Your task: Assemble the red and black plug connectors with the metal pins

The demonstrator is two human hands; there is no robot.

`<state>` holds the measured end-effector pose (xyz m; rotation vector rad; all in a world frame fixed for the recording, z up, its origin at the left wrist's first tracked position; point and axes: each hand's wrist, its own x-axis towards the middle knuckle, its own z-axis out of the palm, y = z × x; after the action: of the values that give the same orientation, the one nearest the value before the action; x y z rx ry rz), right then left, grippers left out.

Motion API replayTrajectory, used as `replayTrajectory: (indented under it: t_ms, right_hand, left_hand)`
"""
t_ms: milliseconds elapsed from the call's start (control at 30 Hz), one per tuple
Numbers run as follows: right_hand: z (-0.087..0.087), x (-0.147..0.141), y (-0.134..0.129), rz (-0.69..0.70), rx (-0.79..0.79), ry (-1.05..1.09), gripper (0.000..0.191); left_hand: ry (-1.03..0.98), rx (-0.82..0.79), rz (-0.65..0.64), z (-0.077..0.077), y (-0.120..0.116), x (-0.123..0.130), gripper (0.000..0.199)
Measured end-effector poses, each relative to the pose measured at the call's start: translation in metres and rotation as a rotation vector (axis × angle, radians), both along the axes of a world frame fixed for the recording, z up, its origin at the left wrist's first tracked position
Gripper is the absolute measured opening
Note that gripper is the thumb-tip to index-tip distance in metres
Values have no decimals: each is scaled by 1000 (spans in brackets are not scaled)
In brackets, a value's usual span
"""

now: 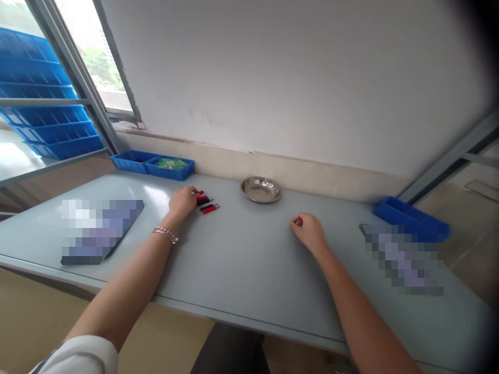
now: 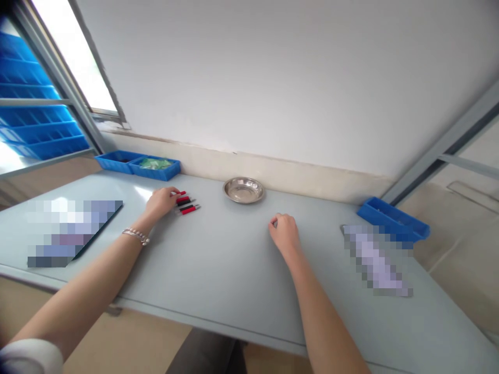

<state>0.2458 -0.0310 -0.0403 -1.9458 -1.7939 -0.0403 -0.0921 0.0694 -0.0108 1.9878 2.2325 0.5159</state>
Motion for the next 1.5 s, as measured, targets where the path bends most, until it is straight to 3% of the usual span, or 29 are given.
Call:
replayTrajectory:
  t_ms: [533,900,1067,1267,1500]
  right_hand:
    - [-6,1,-1,-39,-37,-21,11]
    - [-4,0,-1,-11,-66,-5,11]
    - [-5,1,0,-6,-35,-23,10]
    - [2,-2,-2,-39,-83,0,12]
    - [3,-4,-3,-32,-99,11,11]
  left_hand:
    - [15,14,-74,-10,12,-10,30]
    - [30,41,-109,-1,6,-4,30]
    - [104,74,-294,10,-6,12,29]
    - [247,-83,-461,18,-17,26,25]
    - [293,-123,-480,12,-14,26,15]
